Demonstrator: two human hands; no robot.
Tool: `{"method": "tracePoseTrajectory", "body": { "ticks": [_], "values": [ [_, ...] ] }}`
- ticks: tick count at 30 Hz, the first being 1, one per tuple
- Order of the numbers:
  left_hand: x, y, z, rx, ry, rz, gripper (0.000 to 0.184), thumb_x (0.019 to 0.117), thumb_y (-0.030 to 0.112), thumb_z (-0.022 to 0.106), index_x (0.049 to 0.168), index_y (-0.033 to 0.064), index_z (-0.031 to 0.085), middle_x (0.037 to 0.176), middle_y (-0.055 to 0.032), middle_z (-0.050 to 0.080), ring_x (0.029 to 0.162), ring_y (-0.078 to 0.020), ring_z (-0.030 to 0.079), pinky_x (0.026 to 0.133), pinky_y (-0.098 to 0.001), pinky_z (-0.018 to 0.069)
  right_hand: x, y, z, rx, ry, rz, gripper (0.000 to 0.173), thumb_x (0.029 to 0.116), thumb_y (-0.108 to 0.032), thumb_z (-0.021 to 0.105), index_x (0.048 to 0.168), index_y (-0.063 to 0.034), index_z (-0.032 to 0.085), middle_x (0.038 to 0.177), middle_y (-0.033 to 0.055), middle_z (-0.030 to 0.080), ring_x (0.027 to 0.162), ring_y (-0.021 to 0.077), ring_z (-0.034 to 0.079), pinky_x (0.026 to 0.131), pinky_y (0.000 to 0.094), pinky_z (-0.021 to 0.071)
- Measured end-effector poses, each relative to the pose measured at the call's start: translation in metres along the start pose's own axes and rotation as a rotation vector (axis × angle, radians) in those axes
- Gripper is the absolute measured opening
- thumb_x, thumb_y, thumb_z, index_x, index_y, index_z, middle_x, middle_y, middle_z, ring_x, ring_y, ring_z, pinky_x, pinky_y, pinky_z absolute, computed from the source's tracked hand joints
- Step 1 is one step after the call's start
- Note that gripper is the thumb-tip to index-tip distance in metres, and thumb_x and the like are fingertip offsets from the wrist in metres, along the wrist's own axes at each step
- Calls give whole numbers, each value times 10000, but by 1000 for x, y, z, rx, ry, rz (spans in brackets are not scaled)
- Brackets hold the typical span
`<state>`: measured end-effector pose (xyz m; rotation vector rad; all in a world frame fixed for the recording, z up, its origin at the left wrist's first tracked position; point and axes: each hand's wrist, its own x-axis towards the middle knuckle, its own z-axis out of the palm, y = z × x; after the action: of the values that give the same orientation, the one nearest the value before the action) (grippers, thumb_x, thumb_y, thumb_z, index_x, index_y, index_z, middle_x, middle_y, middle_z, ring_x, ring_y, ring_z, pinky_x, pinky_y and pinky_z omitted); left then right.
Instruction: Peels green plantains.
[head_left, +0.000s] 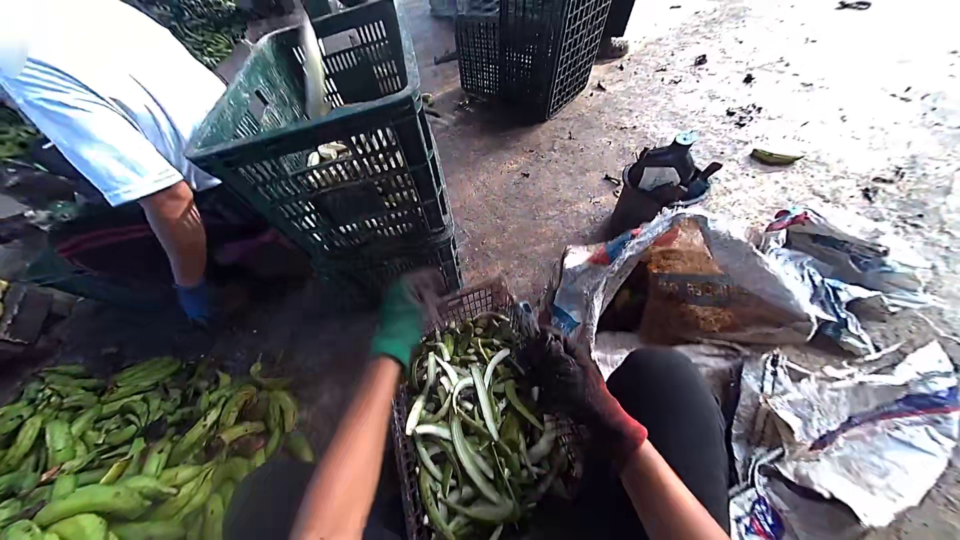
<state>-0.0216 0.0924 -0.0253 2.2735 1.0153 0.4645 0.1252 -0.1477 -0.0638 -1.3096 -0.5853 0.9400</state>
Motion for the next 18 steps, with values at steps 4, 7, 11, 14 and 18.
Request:
{"method": "tracePoseTrajectory", "body": {
  "ticks": [4, 7, 11, 14, 18],
  "values": [
    [-3, -54, 106, 327, -490, -512, 485, 1016, 349, 562, 1392, 42, 579, 1351, -238, 611, 1278, -408, 570, 1065, -620, 433, 8, -4, -1, 70, -14, -43, 371, 1042, -333, 455, 1174, -13, 588, 808, 40, 677, 640, 145, 649, 579, 315, 581],
    [-13, -85, 145, 307, -450, -648, 668, 963, 468, 603, 1515, 118, 466, 1395, -206, 594, 1299, -389, 562, 1071, -609, 437, 9, -7, -3, 88, 68, -30, 380, 1029, -329, 473, 1192, -8, 595, 837, 52, 707, 678, 153, 682, 602, 318, 600],
    [-38, -84, 136, 155, -507, -603, 814, 810, 477, 787, 1498, 166, 485, 1349, -180, 628, 1249, -383, 592, 1047, -640, 445, 15, -1, 0, 88, 90, -35, 368, 1042, -299, 417, 1204, -13, 584, 811, 29, 692, 651, 128, 656, 594, 299, 580],
    [-59, -50, 133, 175, -619, -483, 822, 768, 547, 784, 1489, 277, 497, 1313, -131, 663, 1201, -365, 628, 1008, -658, 464, 18, -1, 7, 62, 81, -13, 321, 1041, -253, 415, 1162, -22, 602, 800, 30, 688, 632, 122, 641, 579, 286, 563],
    [-76, -7, 108, -76, -563, -382, 692, 821, 462, 772, 1449, 283, 545, 1296, -92, 671, 1181, -290, 641, 1015, -593, 483, 10, 3, 8, 40, 74, 29, 354, 1056, -270, 377, 1168, -5, 583, 797, 54, 684, 634, 144, 649, 583, 308, 573]
  ]
}}
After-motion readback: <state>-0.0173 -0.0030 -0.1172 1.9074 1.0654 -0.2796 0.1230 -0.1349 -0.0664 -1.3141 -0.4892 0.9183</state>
